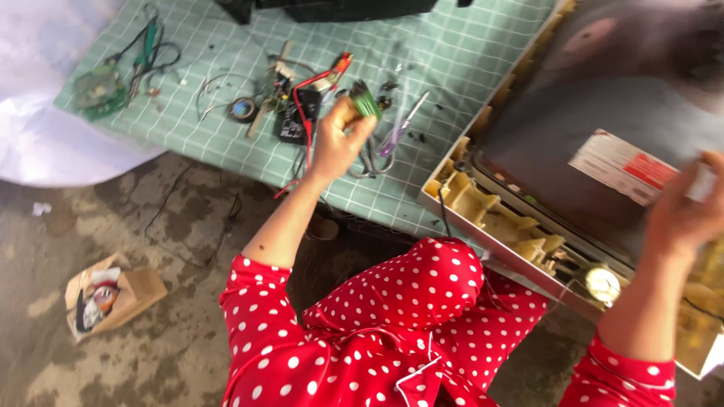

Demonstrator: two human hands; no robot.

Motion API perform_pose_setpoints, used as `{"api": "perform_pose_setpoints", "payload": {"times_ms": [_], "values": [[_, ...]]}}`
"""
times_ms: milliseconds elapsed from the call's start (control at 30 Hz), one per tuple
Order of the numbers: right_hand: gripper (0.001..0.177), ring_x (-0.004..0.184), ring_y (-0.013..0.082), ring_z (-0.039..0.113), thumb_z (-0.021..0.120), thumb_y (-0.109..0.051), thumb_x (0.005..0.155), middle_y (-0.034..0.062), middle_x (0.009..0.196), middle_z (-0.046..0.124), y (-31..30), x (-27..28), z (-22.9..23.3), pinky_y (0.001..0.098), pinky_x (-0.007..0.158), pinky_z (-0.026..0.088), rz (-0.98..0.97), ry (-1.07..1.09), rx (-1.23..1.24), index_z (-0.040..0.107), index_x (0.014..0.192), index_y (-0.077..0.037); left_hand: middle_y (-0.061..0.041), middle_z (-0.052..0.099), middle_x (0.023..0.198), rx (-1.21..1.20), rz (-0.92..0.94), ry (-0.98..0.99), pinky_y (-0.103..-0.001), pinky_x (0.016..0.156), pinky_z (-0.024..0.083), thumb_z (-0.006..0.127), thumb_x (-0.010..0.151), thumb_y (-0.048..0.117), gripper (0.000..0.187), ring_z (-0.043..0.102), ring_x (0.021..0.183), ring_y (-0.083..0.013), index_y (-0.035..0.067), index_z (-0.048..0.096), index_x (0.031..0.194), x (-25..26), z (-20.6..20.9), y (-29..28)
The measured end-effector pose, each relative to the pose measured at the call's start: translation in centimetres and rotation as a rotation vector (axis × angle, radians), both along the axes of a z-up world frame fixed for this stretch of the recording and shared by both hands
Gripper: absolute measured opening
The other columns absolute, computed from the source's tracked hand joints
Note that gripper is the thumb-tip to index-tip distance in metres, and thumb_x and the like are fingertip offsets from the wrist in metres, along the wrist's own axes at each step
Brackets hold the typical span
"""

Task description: The person works on the back of a disassembled CRT television, manipulating wires and components near the neck of the tube. They use a screwdriver to adjust parts inside the chassis and handle various electronic components and tools on the table.

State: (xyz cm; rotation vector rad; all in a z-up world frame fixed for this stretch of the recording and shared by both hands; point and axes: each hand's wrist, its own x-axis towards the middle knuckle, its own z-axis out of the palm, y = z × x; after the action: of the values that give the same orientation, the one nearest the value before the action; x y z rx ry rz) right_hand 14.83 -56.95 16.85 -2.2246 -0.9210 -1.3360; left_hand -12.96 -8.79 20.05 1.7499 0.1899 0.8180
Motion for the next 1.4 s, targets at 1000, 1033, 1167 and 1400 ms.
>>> {"api": "perform_pose_setpoints", "payload": {"times_ms": [1000, 1033, 1167, 1400], "values": [[0.049, 0.046, 0.0091, 0.046, 0.032, -0.054, 0.104, 0.0091, 0.072, 0.052, 14.7, -8.6, -1.2, 0.0160, 0.032, 0.032, 1.151, 1.728, 0.644, 0.049, 0.111, -0.009, -0.012, 0.067, 0.117, 0.584, -0.056, -0.178, -0.046, 0.099, 0.053, 0.084, 0.088, 0.021, 0.024, 0.065, 0.115, -0.0359, 0.009, 0.064, 0.091, 9.9, -2.8, -20.4], [0.047, 0.046, 0.0084, 0.045, 0.032, -0.053, 0.103, 0.0088, 0.072, 0.052, 14.8, -8.6, -1.2, 0.0149, 0.032, 0.029, 1.117, 1.752, 0.665, 0.049, 0.110, -0.010, -0.011, 0.068, 0.117, 0.581, -0.049, -0.179, -0.046, 0.099, 0.053, 0.084, 0.088, 0.022, 0.024, 0.065, 0.114, -0.0355, 0.009, 0.064, 0.091, 9.9, -3.0, -20.4], [0.046, 0.045, 0.0072, 0.039, 0.033, -0.054, 0.100, 0.0087, 0.072, 0.053, 14.7, -8.6, -1.0, 0.0141, 0.034, 0.022, 1.065, 1.769, 0.647, 0.049, 0.108, -0.012, -0.011, 0.068, 0.116, 0.594, -0.027, -0.182, -0.045, 0.099, 0.053, 0.085, 0.087, 0.022, 0.025, 0.066, 0.114, -0.0347, 0.009, 0.064, 0.090, 10.1, -3.4, -20.5], [0.046, 0.045, 0.0082, 0.041, 0.033, -0.053, 0.099, 0.0097, 0.070, 0.054, 14.6, -8.7, -0.8, 0.0141, 0.033, 0.023, 1.079, 1.750, 0.645, 0.050, 0.108, -0.012, -0.010, 0.068, 0.114, 0.573, -0.024, -0.195, -0.045, 0.100, 0.053, 0.085, 0.087, 0.022, 0.024, 0.066, 0.113, -0.0337, 0.010, 0.064, 0.089, 10.1, -3.3, -20.6]]}}
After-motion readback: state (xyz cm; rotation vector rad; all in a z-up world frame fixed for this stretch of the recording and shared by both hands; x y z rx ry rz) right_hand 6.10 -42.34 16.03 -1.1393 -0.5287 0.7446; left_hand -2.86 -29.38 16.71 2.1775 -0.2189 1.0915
